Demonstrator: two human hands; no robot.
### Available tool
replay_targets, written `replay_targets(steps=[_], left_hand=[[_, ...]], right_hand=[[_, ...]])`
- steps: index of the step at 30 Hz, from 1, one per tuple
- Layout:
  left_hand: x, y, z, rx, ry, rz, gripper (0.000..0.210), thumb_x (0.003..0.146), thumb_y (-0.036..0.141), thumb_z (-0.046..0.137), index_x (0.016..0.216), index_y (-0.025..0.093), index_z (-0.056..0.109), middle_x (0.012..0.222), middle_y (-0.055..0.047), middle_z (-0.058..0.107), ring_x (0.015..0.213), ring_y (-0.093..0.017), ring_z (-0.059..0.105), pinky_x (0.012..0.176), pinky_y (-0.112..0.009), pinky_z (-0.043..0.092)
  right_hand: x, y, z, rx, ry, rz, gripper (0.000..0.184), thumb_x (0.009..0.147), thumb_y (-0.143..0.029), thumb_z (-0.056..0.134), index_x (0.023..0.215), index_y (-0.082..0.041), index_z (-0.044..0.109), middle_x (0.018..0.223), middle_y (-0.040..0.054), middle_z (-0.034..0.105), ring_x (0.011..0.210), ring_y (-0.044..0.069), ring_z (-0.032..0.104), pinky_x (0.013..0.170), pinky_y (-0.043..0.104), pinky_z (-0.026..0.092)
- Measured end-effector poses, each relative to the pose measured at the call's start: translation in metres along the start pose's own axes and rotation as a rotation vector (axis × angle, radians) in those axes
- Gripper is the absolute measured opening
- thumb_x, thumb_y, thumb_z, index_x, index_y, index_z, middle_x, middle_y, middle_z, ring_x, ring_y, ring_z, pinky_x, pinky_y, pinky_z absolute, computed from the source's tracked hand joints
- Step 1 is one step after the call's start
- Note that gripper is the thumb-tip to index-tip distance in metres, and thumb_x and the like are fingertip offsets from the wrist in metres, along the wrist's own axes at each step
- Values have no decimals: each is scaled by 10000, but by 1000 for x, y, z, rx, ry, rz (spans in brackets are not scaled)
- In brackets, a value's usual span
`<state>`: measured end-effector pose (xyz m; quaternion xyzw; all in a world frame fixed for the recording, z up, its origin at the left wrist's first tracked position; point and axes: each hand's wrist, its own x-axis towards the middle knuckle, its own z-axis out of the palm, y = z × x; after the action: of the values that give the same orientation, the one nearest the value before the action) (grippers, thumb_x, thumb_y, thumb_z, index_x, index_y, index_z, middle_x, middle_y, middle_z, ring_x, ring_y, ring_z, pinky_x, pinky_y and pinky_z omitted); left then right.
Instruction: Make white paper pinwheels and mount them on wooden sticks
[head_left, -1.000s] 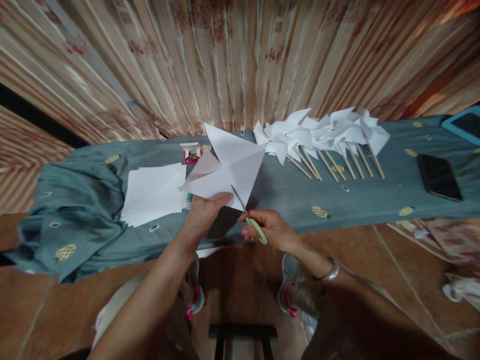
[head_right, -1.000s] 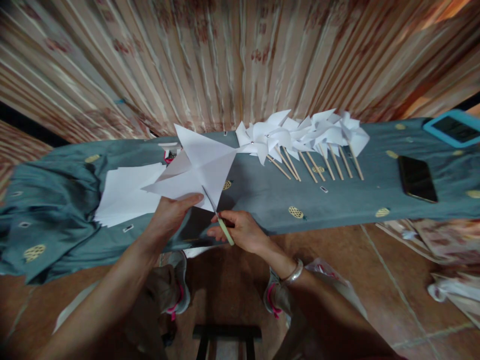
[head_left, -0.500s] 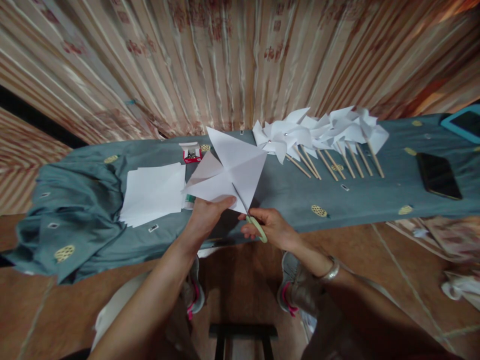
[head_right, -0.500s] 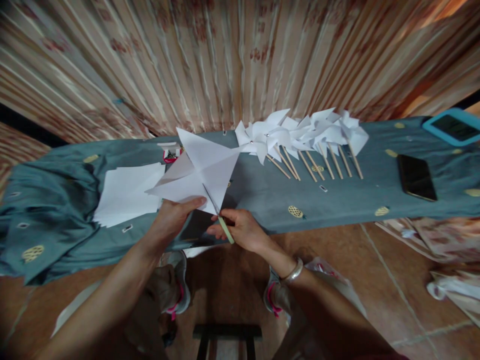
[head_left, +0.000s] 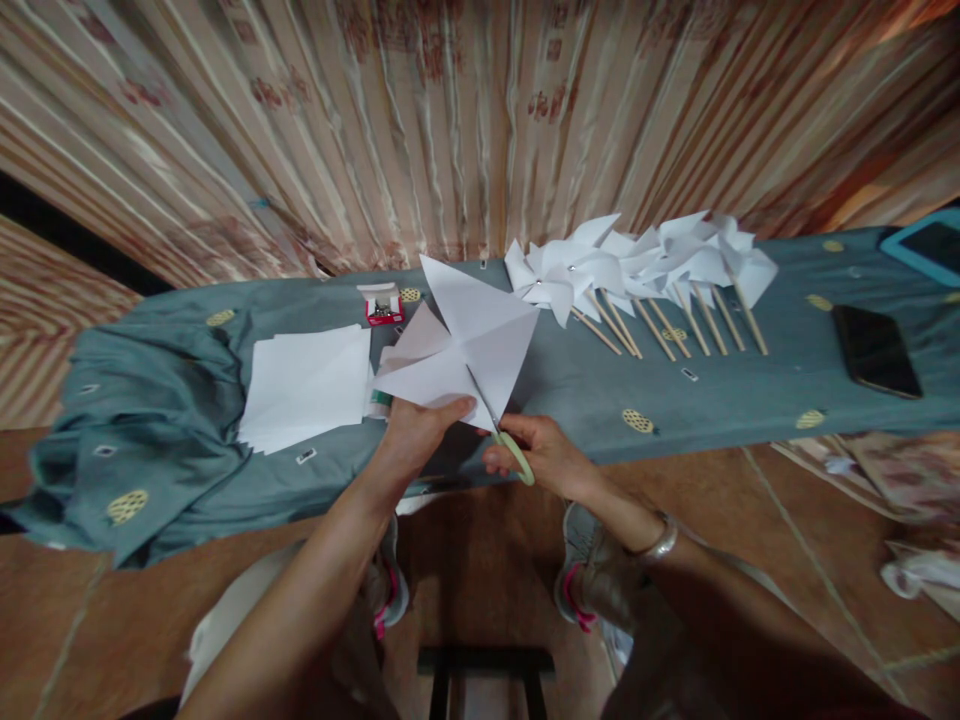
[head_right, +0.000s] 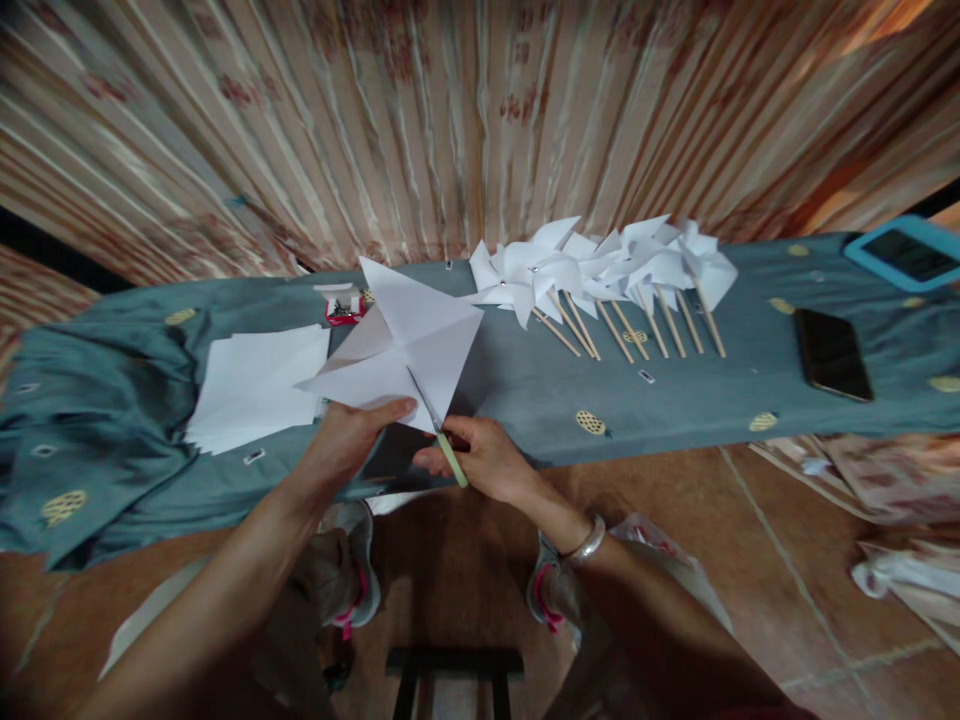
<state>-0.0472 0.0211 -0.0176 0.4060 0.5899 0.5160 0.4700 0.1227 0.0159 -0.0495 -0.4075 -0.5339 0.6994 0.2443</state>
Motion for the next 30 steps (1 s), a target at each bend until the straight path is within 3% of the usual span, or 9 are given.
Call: replay_targets(steps=[6, 14, 25, 30], left_hand=[[-1, 4, 0, 20, -14, -62, 272, 508, 276, 731, 733, 190, 605, 749, -41, 688, 784, -226, 637, 777, -350, 516], [0, 1, -1, -6, -5, -32, 274, 513, 261, 749, 744, 172, 632, 755, -40, 697, 788, -223, 649, 787, -342, 528], [0, 5, -2, 11, -17, -63, 169, 509, 235, 748, 614, 183, 625, 709, -49, 705, 729, -229, 643, 733, -352, 548], [1, 5, -1, -32, -41, -84, 229, 499, 227, 775, 665, 175, 627, 735, -37, 699, 818, -233, 647, 826, -362, 520]], right_hand=[[0, -4, 1, 19, 8, 7, 459, 614, -498, 817, 897, -178, 648, 616, -27, 642, 564, 109, 589, 543, 225, 483], [0, -9, 2, 27, 16, 22, 458, 613, -466, 821, 912, -173, 635, 576, -39, 635, 517, 99, 577, 506, 213, 462], [-2, -8, -4, 38, -65, 16, 472, 659, -507, 784, 937, -165, 616, 601, -25, 653, 494, 88, 561, 461, 186, 421], [-2, -6, -1, 33, -33, -1, 489, 640, -505, 798, 949, -171, 619, 619, -34, 641, 545, 99, 586, 526, 211, 475]])
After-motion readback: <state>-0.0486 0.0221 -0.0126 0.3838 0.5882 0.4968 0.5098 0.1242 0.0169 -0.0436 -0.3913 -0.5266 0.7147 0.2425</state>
